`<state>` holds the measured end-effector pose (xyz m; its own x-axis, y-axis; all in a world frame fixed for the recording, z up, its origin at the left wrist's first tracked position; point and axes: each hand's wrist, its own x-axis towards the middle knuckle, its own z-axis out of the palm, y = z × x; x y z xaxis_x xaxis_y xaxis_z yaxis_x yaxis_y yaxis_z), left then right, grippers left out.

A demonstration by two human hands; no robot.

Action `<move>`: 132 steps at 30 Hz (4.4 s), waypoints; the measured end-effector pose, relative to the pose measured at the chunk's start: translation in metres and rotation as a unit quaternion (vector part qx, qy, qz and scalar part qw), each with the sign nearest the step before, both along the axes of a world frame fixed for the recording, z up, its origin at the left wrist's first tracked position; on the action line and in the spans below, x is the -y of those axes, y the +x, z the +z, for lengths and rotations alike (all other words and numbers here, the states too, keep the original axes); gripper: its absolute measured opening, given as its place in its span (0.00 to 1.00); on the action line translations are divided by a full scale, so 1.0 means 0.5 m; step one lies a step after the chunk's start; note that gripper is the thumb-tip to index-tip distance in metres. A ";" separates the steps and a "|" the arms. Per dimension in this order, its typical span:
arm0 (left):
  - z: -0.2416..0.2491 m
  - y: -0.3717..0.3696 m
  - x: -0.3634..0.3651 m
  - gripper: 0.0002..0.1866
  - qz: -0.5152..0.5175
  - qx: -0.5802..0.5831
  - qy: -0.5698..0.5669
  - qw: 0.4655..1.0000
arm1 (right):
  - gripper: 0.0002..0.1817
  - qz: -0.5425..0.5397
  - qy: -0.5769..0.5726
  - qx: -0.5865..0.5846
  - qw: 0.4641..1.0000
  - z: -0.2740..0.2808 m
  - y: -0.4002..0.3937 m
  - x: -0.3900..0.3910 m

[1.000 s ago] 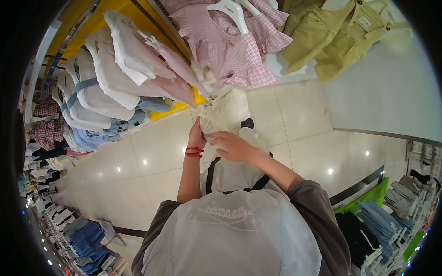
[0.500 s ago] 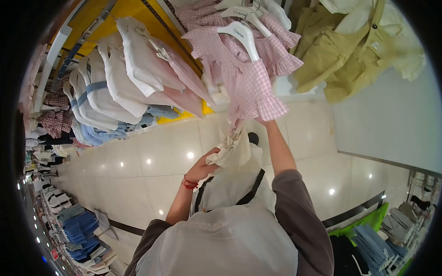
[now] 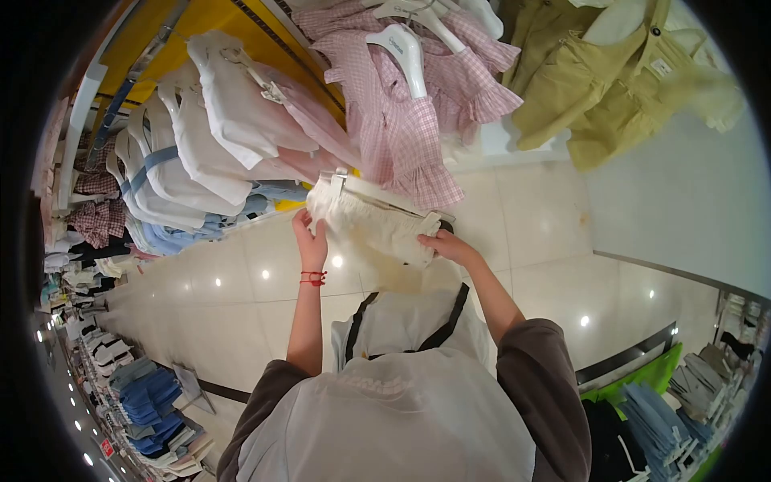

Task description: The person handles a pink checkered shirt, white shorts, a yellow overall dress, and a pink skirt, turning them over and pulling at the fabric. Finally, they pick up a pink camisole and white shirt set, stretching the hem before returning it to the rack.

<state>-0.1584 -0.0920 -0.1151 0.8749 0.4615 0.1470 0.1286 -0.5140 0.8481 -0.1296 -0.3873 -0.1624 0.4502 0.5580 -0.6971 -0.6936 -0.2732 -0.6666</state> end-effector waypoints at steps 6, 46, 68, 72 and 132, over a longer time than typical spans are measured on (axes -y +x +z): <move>0.005 -0.064 0.158 0.23 -0.284 -0.107 -0.081 0.949 | 0.23 -0.135 0.094 0.049 0.985 0.043 -0.059 -0.015; 0.058 -0.102 0.314 0.08 -0.403 -0.030 -0.013 0.915 | 0.17 0.140 -0.196 0.330 0.913 0.063 -0.077 0.002; 0.051 -0.123 0.274 0.09 -0.410 -0.024 0.022 0.911 | 0.15 0.322 -0.216 0.295 0.873 0.031 -0.045 -0.074; 0.051 -0.114 0.260 0.09 -0.361 -0.013 -0.023 0.932 | 0.15 0.283 -0.190 0.298 0.892 0.016 -0.062 -0.072; 0.019 -0.114 0.208 0.05 -0.507 -0.130 -0.244 0.817 | 0.29 -0.123 -0.165 0.273 0.940 0.076 -0.121 -0.007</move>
<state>-0.2156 -0.1962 -0.1055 0.8160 -0.5709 -0.0904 0.0557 -0.0781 0.9954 -0.1903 -0.3839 -0.1242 0.8781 0.1838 -0.4417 -0.3422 -0.4039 -0.8484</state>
